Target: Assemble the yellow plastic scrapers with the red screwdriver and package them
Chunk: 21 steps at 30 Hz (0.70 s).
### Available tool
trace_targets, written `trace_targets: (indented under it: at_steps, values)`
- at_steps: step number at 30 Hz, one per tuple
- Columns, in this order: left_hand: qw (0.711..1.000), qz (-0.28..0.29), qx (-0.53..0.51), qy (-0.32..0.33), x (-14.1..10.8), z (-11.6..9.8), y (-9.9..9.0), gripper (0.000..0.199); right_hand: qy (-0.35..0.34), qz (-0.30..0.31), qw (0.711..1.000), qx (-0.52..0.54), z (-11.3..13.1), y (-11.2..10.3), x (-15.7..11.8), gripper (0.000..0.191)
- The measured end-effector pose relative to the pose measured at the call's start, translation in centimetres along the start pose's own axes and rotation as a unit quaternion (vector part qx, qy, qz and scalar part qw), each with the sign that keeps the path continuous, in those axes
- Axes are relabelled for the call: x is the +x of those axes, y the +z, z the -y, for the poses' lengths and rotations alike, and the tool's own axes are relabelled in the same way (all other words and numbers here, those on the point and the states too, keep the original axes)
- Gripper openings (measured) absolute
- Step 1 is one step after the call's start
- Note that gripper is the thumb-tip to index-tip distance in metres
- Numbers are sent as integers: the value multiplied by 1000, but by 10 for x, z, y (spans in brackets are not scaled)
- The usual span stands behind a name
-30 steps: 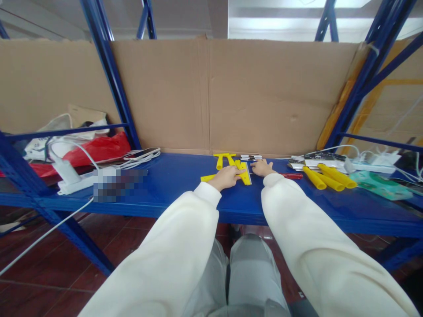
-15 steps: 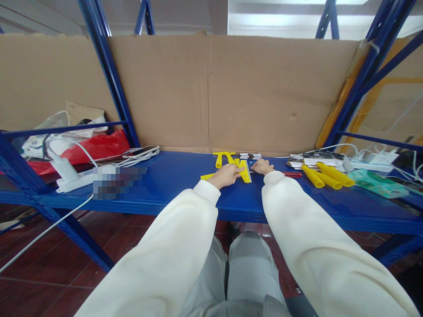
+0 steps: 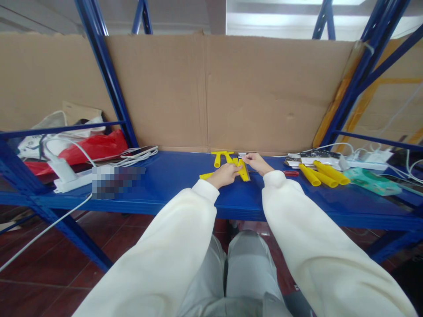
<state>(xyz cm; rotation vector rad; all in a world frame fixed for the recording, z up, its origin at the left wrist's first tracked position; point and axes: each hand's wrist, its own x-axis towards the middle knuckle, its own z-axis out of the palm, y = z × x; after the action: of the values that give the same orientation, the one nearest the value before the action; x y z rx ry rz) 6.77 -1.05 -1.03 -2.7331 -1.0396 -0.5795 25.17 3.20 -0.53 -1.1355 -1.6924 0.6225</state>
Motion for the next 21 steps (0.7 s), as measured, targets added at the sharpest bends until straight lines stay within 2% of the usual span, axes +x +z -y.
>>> trace_targets:
  at_steps: [5,11,18,21]
  values:
    - [1000,1,-3,4,-2,-1,-1,35,-26,8,997,-72,-2,0,-1,17]
    - [1000,12,13,-14,-3,-4,-4,35,-91,0,982,-168,-7,1,3,13]
    - [999,25,26,-13,-3,-5,-6,36,-68,15,970,-234,-1,3,-1,13]
    - [999,25,24,-14,-3,-5,-6,35,-59,1,966,-252,1,5,-3,12]
